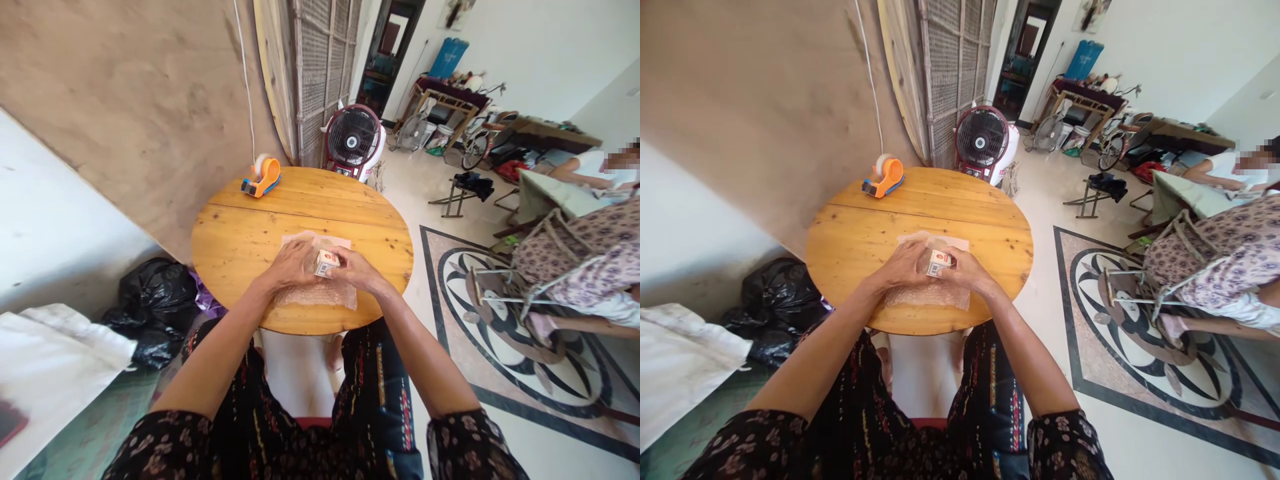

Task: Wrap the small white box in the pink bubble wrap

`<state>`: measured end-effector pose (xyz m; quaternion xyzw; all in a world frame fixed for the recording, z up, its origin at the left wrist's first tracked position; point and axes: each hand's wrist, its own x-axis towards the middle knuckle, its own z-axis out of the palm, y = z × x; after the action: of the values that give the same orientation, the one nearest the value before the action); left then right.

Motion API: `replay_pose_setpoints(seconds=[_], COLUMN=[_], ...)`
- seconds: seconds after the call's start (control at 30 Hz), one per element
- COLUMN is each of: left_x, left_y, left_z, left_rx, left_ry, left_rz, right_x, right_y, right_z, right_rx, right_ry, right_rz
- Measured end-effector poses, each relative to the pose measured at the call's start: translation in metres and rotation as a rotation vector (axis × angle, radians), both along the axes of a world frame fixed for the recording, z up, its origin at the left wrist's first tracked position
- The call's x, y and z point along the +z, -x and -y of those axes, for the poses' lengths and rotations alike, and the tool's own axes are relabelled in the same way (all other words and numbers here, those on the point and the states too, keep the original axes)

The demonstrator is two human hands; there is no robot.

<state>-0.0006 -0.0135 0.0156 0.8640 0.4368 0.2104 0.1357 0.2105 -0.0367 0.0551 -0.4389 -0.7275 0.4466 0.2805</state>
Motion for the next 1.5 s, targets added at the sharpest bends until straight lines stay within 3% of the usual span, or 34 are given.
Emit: replay_pose_setpoints(seconds=[0.13,0.27,1.5], left_x=[-0.003,-0.003,-0.004], left_y=[0.002,0.003,0.003], left_z=[-0.003,-0.003,-0.002], left_rx=[0.002,-0.002,0.004], left_ry=[0.044,0.063,0.092], left_rz=[-0.002,-0.004,-0.013], right_x=[0.001,0.001,-0.005], right_y=[0.007,0.015,0.016], right_z=[-0.005,-0.005,-0.006], right_rx=[-0.067,-0.084,-0.031], right_ry=[-0.197,-0.301,-0.341], right_rz=[0.256,0.360,0.387])
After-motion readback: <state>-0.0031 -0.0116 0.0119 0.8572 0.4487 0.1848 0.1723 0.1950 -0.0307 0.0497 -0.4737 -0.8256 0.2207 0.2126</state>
